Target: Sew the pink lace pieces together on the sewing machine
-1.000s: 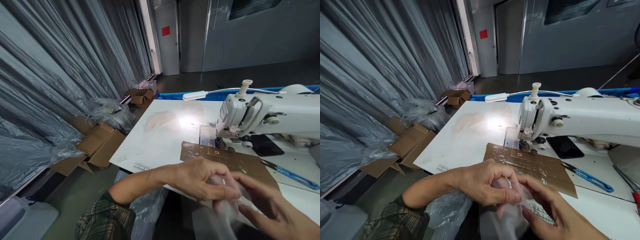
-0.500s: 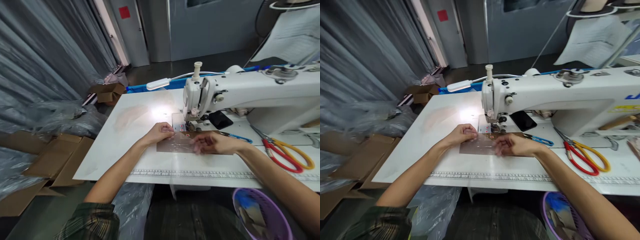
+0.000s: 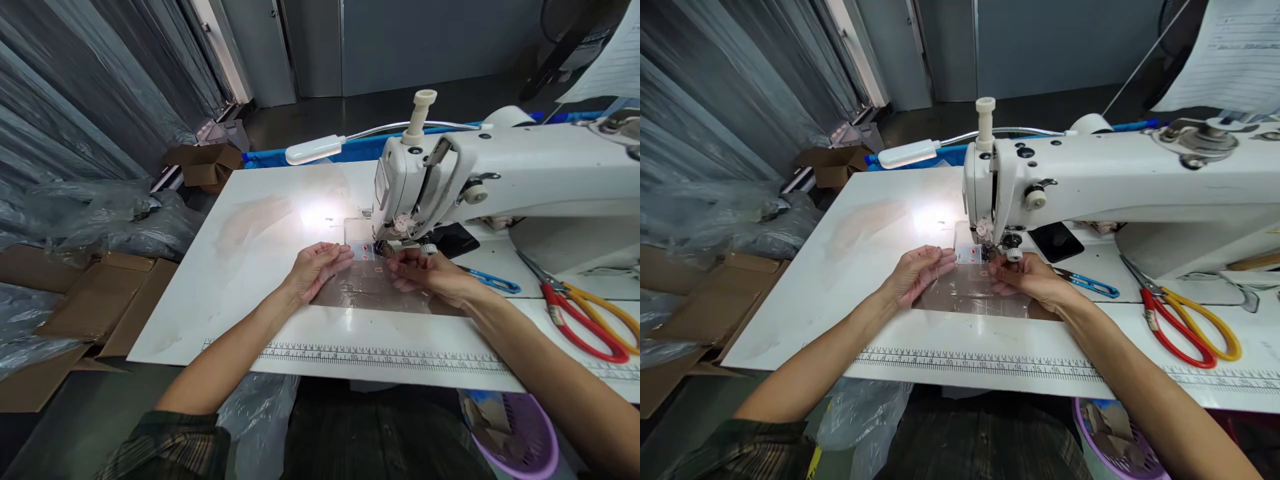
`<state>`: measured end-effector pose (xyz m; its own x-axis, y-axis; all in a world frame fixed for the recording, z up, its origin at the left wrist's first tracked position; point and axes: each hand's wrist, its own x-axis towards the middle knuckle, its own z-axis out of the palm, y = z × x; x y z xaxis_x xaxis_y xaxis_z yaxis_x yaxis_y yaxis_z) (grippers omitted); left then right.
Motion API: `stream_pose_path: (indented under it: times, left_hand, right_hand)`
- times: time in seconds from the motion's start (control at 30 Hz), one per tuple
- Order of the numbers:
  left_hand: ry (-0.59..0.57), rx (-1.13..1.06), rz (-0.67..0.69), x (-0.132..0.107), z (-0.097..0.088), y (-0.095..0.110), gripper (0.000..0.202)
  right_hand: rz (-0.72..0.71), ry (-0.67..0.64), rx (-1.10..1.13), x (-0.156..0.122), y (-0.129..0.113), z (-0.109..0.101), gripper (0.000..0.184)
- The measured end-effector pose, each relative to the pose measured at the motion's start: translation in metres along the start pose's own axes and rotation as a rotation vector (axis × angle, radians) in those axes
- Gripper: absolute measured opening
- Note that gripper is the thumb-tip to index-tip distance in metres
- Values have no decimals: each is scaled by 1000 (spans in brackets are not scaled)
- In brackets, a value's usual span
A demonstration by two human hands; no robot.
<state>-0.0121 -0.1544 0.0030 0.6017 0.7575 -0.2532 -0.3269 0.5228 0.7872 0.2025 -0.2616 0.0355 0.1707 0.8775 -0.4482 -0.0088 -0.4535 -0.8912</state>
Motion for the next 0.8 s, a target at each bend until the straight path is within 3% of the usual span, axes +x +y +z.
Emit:
stream_pose_path:
  times: [0.23,0.53,0.7,0.8]
  left_hand:
    - [-28,-257,-1,-3,5,0,17]
    - [47,-217,43,-2,7,-1,16]
    - [32,-28,47,1,4,-2,28]
    - [28,163,78,-5,5,2,40]
  right_hand:
    - [-57,116,157,1,4,6,53]
    - [-78,206,214,4,10,7,51]
    - [-145,95,17,3,13,8,48]
    - [-170,-115,-198,-11,9,5,46]
